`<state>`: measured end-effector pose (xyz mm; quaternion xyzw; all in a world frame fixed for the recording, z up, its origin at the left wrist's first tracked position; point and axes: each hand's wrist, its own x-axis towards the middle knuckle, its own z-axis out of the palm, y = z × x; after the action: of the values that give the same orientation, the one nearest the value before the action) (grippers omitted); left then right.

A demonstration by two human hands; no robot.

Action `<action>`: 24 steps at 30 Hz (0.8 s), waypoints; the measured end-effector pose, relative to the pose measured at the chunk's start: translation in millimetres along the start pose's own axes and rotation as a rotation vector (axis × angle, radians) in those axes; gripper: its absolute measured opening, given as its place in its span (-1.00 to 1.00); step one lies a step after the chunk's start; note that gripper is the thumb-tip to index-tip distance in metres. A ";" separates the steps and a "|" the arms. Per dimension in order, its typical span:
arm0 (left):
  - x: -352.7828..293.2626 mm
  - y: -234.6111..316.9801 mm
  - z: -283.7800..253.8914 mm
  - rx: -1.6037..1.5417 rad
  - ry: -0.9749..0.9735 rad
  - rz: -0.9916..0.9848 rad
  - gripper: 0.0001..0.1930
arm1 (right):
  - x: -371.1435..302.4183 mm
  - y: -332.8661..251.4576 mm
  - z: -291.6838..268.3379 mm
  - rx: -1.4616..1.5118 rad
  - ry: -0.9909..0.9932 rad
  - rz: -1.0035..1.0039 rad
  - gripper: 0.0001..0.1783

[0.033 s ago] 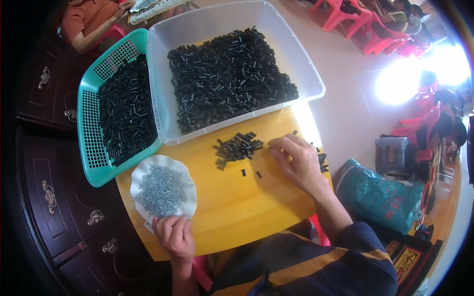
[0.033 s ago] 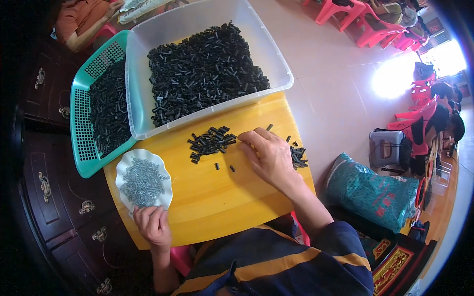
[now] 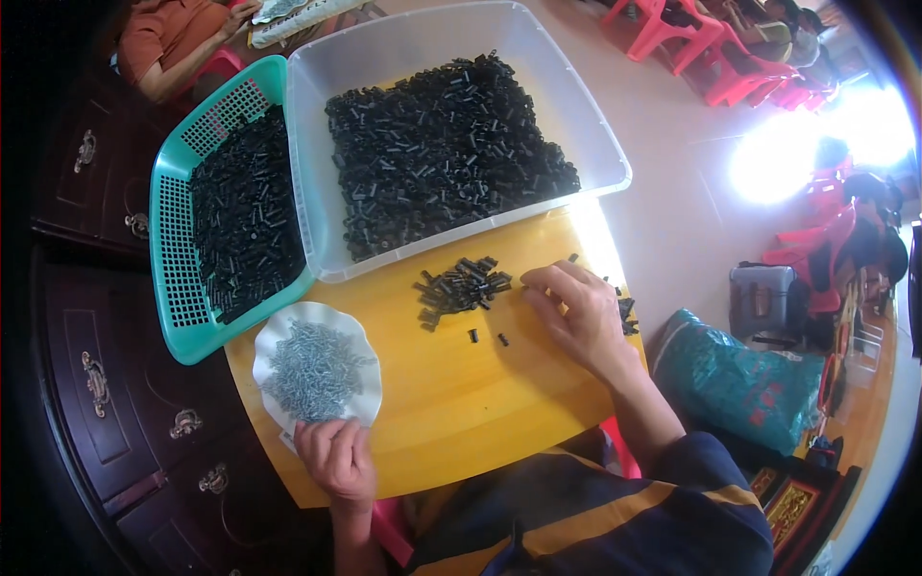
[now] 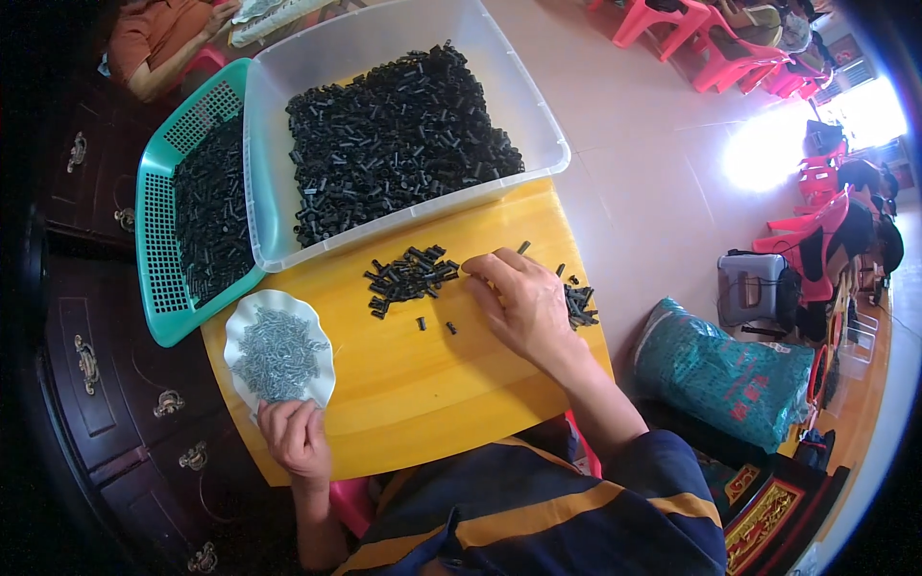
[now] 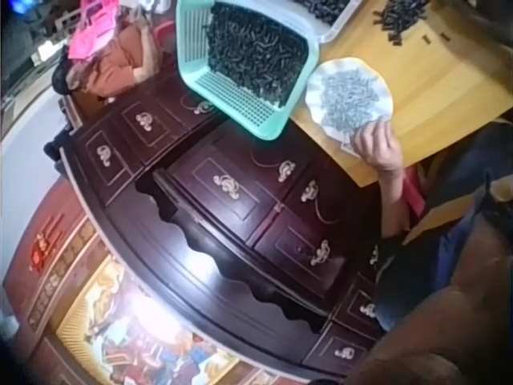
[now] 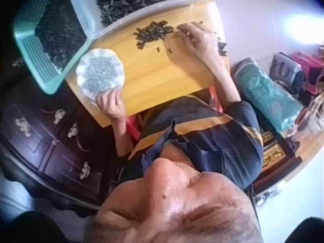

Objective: The person assembles small plastic components by hand, inserting pins and screws into the pieces taken from containers on the table.

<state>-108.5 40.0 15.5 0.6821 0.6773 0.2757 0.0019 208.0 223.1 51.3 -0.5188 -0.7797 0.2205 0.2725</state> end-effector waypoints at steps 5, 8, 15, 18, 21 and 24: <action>11.9 0.5 -9.8 -0.098 0.067 -0.054 -0.87 | -7.0 -9.1 -2.0 0.162 -0.003 0.081 -0.91; 15.0 7.4 -12.3 -0.181 0.100 -0.059 -0.89 | -22.9 -16.9 7.0 0.536 -0.131 0.144 -0.85; 36.4 55.8 -6.4 -0.444 0.014 0.049 -0.91 | -58.7 -57.1 44.6 1.382 -0.726 0.382 -0.73; 38.8 63.3 -0.7 -0.498 -0.006 0.076 -0.88 | -63.0 -65.8 54.9 1.513 -0.824 0.346 -0.69; 41.6 67.6 0.7 -0.522 -0.018 0.093 -0.88 | -67.8 -59.0 59.3 1.535 -0.803 0.456 -0.70; 37.8 70.2 5.3 -0.538 -0.041 0.110 -0.86 | -68.3 -58.1 61.2 1.533 -0.788 0.438 -0.71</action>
<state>-44.3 71.2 51.5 0.6983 0.5413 0.4316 0.1816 149.3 134.7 28.2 -0.2177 -0.3384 0.8915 0.2083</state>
